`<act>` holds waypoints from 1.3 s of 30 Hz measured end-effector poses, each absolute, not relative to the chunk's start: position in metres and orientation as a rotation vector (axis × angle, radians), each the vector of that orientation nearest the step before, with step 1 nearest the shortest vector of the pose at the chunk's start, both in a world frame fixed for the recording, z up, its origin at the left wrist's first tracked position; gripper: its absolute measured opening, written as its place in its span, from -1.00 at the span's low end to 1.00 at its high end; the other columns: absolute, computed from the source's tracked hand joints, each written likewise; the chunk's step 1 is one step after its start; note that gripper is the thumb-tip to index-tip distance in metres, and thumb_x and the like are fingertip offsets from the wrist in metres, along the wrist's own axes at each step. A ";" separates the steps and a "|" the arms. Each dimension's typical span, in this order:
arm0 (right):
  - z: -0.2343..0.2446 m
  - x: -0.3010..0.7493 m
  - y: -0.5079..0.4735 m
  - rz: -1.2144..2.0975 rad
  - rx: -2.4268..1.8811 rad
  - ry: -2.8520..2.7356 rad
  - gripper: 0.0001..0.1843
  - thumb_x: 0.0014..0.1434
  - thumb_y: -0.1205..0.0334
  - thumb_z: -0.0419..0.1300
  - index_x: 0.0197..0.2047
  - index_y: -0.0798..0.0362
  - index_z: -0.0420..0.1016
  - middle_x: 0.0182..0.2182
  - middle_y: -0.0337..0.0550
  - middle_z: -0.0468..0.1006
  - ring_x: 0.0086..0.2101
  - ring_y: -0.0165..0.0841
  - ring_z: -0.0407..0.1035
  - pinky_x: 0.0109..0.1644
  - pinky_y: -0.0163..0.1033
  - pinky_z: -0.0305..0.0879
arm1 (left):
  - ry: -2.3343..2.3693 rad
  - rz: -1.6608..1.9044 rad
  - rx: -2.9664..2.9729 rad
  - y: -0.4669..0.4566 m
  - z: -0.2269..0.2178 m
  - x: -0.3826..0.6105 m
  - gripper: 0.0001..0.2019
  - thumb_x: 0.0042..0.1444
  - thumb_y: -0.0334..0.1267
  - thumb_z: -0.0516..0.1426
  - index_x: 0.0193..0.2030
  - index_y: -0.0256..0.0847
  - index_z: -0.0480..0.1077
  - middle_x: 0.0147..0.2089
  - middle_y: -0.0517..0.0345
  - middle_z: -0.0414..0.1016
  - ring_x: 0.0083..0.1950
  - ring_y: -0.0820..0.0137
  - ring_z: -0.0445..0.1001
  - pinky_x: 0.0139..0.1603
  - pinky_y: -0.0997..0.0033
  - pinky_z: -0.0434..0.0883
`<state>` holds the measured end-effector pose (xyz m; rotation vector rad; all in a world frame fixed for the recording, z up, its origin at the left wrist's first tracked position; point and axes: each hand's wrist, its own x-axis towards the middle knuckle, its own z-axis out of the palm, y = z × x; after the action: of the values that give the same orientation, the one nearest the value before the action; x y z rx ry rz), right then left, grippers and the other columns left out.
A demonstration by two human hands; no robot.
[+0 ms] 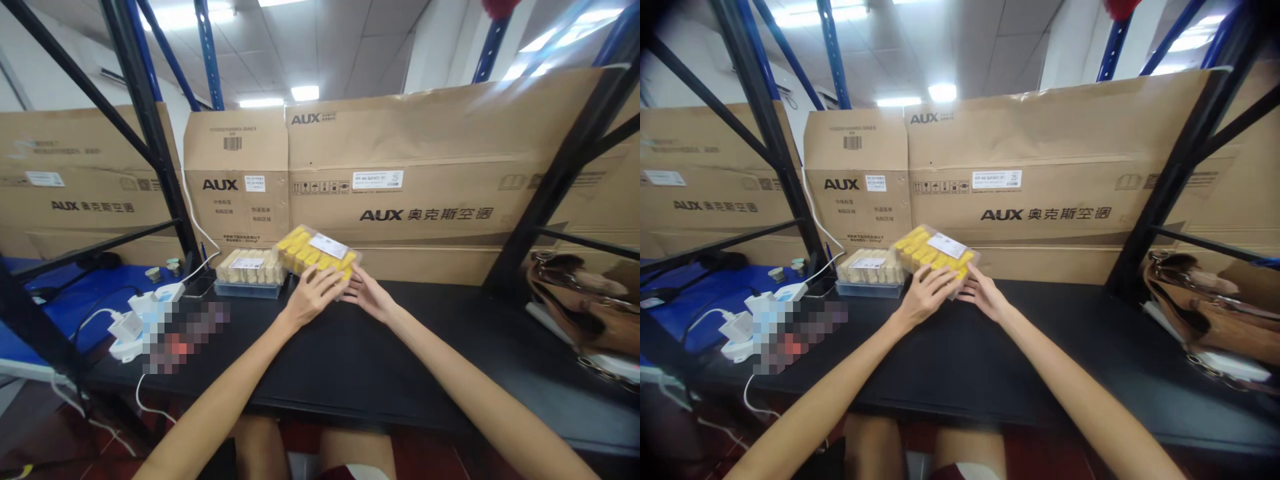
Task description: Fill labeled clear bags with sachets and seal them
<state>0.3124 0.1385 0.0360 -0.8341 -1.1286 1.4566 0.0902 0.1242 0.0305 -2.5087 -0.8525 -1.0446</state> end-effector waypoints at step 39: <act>-0.002 0.304 0.144 1.228 -0.832 -1.034 -0.52 -0.09 0.02 0.66 -0.11 -0.05 0.73 -0.02 -0.14 0.77 0.05 -0.15 0.63 0.24 -0.01 0.48 | -1.542 -3.100 -2.518 0.149 -0.016 0.107 -0.33 0.08 0.02 0.50 0.19 -0.30 0.43 0.22 -0.32 0.64 0.12 -0.02 0.71 -0.36 0.35 0.71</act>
<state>0.3037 0.1437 -0.0021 -0.8316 -1.0340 1.2284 0.1072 0.1486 -0.0161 -2.5180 -1.5419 -3.0996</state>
